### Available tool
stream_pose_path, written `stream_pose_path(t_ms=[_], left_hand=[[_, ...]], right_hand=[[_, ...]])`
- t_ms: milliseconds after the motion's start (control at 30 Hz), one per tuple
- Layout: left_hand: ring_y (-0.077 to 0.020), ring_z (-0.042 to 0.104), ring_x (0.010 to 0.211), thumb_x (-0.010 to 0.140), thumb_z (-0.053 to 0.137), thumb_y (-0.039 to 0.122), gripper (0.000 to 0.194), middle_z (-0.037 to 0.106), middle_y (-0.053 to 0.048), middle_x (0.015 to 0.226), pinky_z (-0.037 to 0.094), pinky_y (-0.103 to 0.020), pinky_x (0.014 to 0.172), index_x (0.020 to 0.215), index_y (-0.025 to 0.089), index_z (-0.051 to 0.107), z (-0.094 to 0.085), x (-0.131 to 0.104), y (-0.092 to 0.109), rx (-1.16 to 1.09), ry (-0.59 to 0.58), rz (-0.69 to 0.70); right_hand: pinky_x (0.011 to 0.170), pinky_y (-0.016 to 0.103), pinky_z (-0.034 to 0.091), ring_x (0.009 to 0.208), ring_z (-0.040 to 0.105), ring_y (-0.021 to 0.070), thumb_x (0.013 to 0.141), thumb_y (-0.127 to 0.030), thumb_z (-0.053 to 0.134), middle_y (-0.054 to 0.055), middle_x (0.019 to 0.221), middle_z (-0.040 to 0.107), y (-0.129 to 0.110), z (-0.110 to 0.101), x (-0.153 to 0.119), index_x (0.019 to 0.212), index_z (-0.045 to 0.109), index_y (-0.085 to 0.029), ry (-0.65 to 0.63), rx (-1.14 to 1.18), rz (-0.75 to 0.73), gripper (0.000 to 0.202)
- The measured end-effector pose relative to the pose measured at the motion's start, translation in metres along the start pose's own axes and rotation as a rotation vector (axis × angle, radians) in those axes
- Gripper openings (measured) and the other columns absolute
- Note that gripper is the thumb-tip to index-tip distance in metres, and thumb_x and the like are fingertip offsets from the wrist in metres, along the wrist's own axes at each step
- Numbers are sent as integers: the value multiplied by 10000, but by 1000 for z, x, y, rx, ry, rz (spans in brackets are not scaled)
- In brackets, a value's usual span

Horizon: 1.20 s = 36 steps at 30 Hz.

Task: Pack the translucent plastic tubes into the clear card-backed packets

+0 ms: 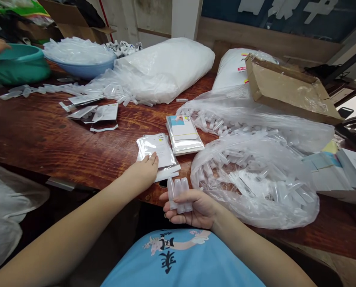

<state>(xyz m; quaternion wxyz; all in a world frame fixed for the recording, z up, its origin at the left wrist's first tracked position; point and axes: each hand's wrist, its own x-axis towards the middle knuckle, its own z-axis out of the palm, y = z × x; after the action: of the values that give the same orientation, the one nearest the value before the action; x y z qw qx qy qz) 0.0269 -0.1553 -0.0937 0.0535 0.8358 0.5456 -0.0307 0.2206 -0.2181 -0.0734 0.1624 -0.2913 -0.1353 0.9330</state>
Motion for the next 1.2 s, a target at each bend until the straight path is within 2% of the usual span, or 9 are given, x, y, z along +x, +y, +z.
stream_pose_path(t_ms=[133,267,367,533,667,767,900,1067,1200], left_hand=[[-282,397,1205,811,329,93,454,421,-167,1324,367,-388,956,1245,61,458,-7,-11,1,-19,87,-39],[-318,218,1294,842,288,151,432,326,-131,1390,304,-451,998,1213,124,508,-9,-28,5,-117,294,-231],[-235,250,1295,841,317,177,400,297,-71,1411,263,-367,1045,1167,169,549,-7,-43,16,-483,490,-318],[-206,287,1279,808,449,214,495,289,1,1422,242,-312,1057,1298,243,389,-11,-57,39,-1154,608,-422],[-219,539,1067,779,521,225,501,529,-54,1244,441,-337,897,1266,258,409,-19,-58,53,-1759,510,-401],[-179,631,842,753,559,209,436,620,-73,1097,506,-305,753,1182,231,484,-21,-59,56,-1972,388,-424],[-141,622,838,744,562,161,354,639,-42,1052,493,-266,764,1092,222,536,-20,-60,56,-2090,407,-462],[-146,617,851,736,576,145,355,646,-39,1024,491,-255,752,1083,210,540,-24,-61,60,-2117,462,-439],[-145,615,846,744,565,120,410,657,-38,978,484,-241,747,1139,209,504,-28,-61,67,-2131,383,-390]], right_hand=[[697,202,481,732,637,111,705,-138,591,60,813,655,0,6,10,1048,575,-68,-13,-39,16,351],[730,189,468,753,623,90,693,-95,611,47,845,643,-4,14,17,1044,584,-80,-35,-100,-18,352],[722,187,472,738,625,89,680,-110,628,51,851,646,-5,20,20,1040,585,-67,-71,-75,-36,365],[681,185,490,719,642,104,681,-124,640,68,828,666,-3,24,22,1021,580,-39,-128,-58,13,355],[642,173,508,692,648,98,690,-129,626,71,836,676,-1,22,22,987,587,-46,-155,-28,22,311],[625,167,519,671,644,96,679,-135,634,74,821,675,1,19,21,910,613,-26,-138,-33,27,257],[620,163,513,657,632,86,675,-168,657,69,812,665,5,20,16,878,631,-40,-37,-102,20,242],[617,175,482,632,600,71,658,-211,696,43,788,645,10,23,11,857,614,-98,170,-290,-136,243],[564,184,454,592,558,69,644,-328,708,2,738,606,11,26,9,871,564,-136,253,-421,-287,330]])
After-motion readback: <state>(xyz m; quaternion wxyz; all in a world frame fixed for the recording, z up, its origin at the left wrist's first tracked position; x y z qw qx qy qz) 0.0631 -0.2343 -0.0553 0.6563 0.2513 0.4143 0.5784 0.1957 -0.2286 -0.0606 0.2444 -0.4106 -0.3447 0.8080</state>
